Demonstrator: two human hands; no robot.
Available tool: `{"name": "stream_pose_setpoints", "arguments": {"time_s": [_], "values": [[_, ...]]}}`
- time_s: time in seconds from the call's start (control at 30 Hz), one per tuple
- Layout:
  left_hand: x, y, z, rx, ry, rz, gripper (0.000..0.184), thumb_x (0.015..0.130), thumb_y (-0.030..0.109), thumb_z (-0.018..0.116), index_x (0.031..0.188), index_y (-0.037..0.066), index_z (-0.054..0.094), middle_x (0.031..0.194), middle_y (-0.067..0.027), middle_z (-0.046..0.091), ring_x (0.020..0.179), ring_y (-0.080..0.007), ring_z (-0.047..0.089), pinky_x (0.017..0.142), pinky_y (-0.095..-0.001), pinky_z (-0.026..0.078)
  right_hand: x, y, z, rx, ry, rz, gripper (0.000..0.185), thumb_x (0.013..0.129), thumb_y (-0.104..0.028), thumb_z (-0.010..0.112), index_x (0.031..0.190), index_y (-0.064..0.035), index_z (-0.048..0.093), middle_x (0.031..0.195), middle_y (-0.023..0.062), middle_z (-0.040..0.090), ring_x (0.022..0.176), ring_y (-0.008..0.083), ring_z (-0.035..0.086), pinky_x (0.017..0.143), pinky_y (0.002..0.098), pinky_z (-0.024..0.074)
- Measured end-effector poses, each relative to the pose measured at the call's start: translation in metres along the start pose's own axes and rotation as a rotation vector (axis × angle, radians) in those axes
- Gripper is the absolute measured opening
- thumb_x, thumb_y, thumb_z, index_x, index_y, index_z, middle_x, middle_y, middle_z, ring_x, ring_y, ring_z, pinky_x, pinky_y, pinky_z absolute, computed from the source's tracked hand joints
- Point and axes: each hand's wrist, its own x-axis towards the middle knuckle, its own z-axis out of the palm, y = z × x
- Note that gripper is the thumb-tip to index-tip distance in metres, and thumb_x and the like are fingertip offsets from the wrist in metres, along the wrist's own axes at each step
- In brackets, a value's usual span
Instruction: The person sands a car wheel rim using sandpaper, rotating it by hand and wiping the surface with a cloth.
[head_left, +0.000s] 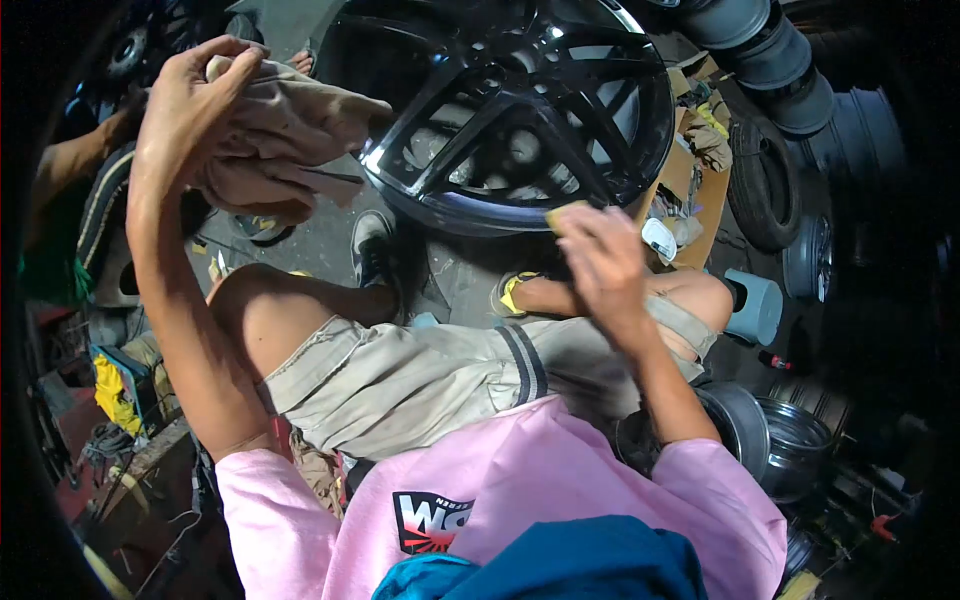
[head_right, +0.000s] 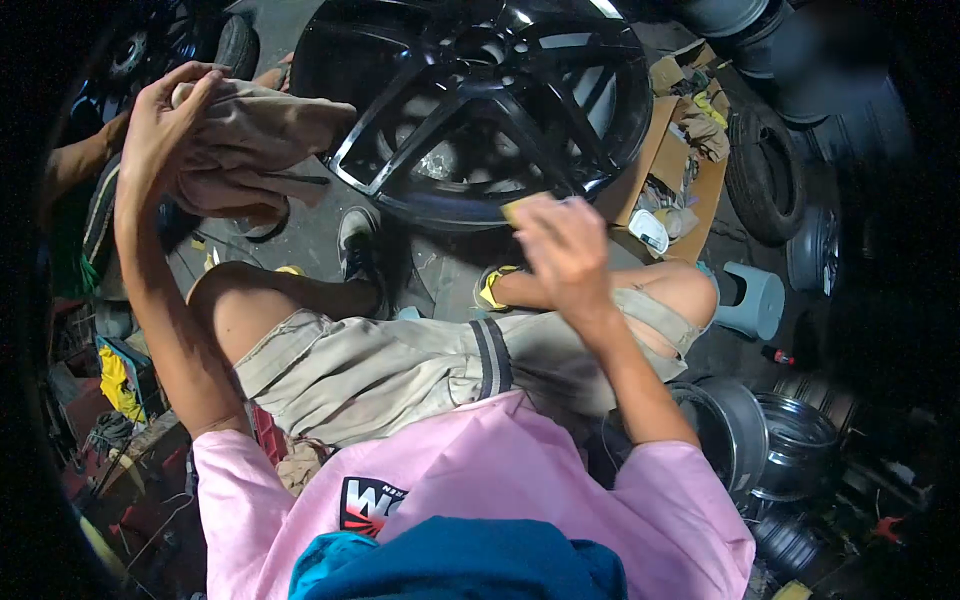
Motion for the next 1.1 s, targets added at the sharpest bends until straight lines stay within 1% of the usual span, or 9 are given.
{"name": "stream_pose_setpoints", "arguments": {"time_s": [0.17,0.27,0.47,0.57,0.7,0.8,0.93,1.0,1.1], "values": [[-0.001,0.005,0.004,0.029,-0.002,0.113,0.039,0.101,0.035,0.065,0.115,0.0,0.075,0.096,-0.0137,0.076,0.086,-0.0196,0.072,0.082,-0.0354,0.058,0.031,-0.031,0.021,0.036,-0.058,0.007,0.029,0.099,-0.02,0.069,0.125,-0.0101,0.076,0.123,0.0062,0.075,0.116,0.0235,0.069,0.116,0.0525,0.0397],[-0.006,0.031,0.01,0.097,-0.012,0.069,0.039,0.101,0.035,0.064,0.115,0.001,0.075,0.096,-0.016,0.076,0.087,-0.0218,0.073,0.084,-0.0362,0.058,0.069,-0.068,0.057,0.193,-0.073,0.015,0.03,0.1,-0.023,0.07,0.126,-0.0088,0.075,0.122,0.0076,0.074,0.114,0.0267,0.068,0.113,0.0458,0.0443],[-0.009,0.016,0.005,0.03,-0.054,0.006,0.036,0.1,0.03,0.063,0.114,-0.001,0.075,0.096,-0.0145,0.077,0.088,-0.0171,0.071,0.083,-0.0321,0.057,0.02,0.023,-0.018,-0.129,-0.16,-0.032,0.026,0.098,-0.022,0.069,0.118,-0.0069,0.076,0.119,0.0072,0.075,0.113,0.0217,0.069,0.106,0.0454,0.0443],[-0.009,0.016,0.007,0.069,-0.051,0.025,0.035,0.1,0.029,0.064,0.112,-0.002,0.075,0.094,-0.0119,0.076,0.086,-0.0145,0.069,0.082,-0.0315,0.056,0.038,0.004,-0.019,-0.122,-0.232,0.008,0.021,0.099,-0.021,0.068,0.111,-0.0077,0.078,0.114,0.0062,0.077,0.109,0.0223,0.07,0.105,0.0452,0.0443],[-0.012,0.031,0.02,0.11,-0.015,0.027,0.035,0.1,0.029,0.065,0.115,-0.001,0.075,0.095,-0.0158,0.076,0.086,-0.0185,0.071,0.083,-0.0343,0.057,0.076,-0.015,0.033,0.195,-0.393,0.09,0.023,0.104,-0.022,0.061,0.103,-0.0068,0.079,0.1,0.0116,0.074,0.097,0.0298,0.07,0.093,0.0441,0.0447],[-0.011,0.032,0.017,0.153,-0.016,0.062,0.035,0.1,0.029,0.065,0.116,-0.001,0.074,0.093,-0.0139,0.074,0.083,-0.017,0.067,0.081,-0.0338,0.056,0.059,-0.005,0.019,0.196,-0.229,0.045,0.023,0.104,-0.022,0.061,0.105,-0.0072,0.079,0.102,0.0094,0.075,0.097,0.0271,0.071,0.095,0.0426,0.0439],[-0.008,0.01,0.002,-0.001,-0.019,-0.031,0.033,0.104,0.028,0.064,0.115,-0.002,0.075,0.092,-0.0077,0.074,0.084,-0.0113,0.064,0.08,-0.0288,0.055,0.04,0.009,-0.019,-0.112,-0.264,0.099,0.024,0.102,-0.024,0.062,0.107,-0.0076,0.079,0.113,0.0072,0.076,0.107,0.0223,0.068,0.099,0.0441,0.0413],[-0.007,0.009,0.0,-0.075,0.099,-0.037,0.033,0.105,0.027,0.064,0.114,-0.003,0.074,0.095,-0.0077,0.075,0.086,-0.0101,0.065,0.08,-0.0282,0.056,0.053,-0.008,-0.004,-0.062,-0.32,0.063,0.025,0.104,-0.022,0.061,0.112,-0.0069,0.079,0.112,0.0069,0.075,0.107,0.0233,0.067,0.095,0.0432,0.0412],[-0.002,0.012,0.016,-0.068,0.195,0.006,0.032,0.103,0.028,0.069,0.116,0.0,0.077,0.098,-0.0083,0.078,0.092,-0.0109,0.069,0.082,-0.0282,0.057,0.079,-0.057,0.056,0.145,-0.139,0.048,0.028,0.105,-0.027,0.06,0.107,-0.0043,0.077,0.107,0.01,0.074,0.101,0.0253,0.069,0.097,0.0454,0.0422]]}}
